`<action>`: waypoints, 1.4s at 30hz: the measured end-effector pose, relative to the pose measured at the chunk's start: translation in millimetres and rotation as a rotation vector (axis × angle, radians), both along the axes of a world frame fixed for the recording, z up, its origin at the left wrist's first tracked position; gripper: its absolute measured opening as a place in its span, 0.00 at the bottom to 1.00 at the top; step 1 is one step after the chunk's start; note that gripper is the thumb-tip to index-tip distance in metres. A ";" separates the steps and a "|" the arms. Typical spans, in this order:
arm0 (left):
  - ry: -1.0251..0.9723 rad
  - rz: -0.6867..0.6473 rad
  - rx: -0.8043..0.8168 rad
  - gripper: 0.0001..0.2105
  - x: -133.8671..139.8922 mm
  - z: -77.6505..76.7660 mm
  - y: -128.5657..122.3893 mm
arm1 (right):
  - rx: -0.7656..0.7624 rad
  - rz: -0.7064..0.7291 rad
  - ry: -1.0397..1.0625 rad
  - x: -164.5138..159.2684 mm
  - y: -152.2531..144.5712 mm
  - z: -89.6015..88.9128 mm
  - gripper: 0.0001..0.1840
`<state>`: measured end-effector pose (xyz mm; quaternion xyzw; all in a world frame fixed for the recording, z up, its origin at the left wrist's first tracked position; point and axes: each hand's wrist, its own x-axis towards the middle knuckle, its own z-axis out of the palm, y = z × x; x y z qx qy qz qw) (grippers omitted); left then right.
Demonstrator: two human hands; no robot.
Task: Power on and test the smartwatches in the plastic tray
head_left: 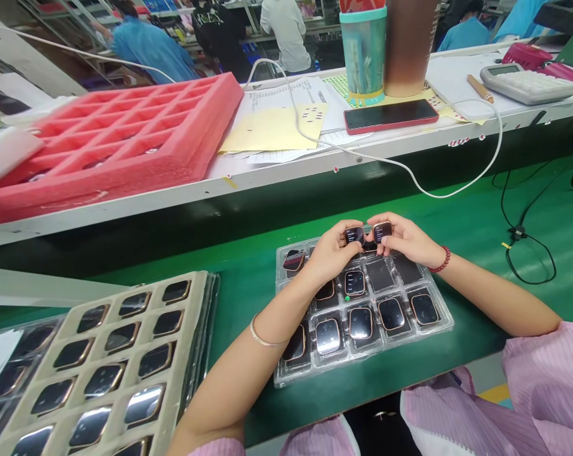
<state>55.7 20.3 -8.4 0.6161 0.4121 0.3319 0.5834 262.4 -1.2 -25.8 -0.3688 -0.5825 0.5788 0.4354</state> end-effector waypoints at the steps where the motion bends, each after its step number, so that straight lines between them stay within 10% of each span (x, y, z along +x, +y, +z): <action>1: 0.011 0.005 0.004 0.16 0.3 0.8 -0.3 | -0.009 0.002 0.000 0.0 0.0 0.3 0.19; 32: 0.050 -0.007 0.035 0.09 0.8 4.9 -1.9 | 0.014 0.013 -0.038 0.1 0.6 -1.1 0.10; 42: -0.042 0.048 0.057 0.20 -1.4 -5.6 3.4 | 0.040 -0.011 0.016 0.1 1.0 -2.4 0.22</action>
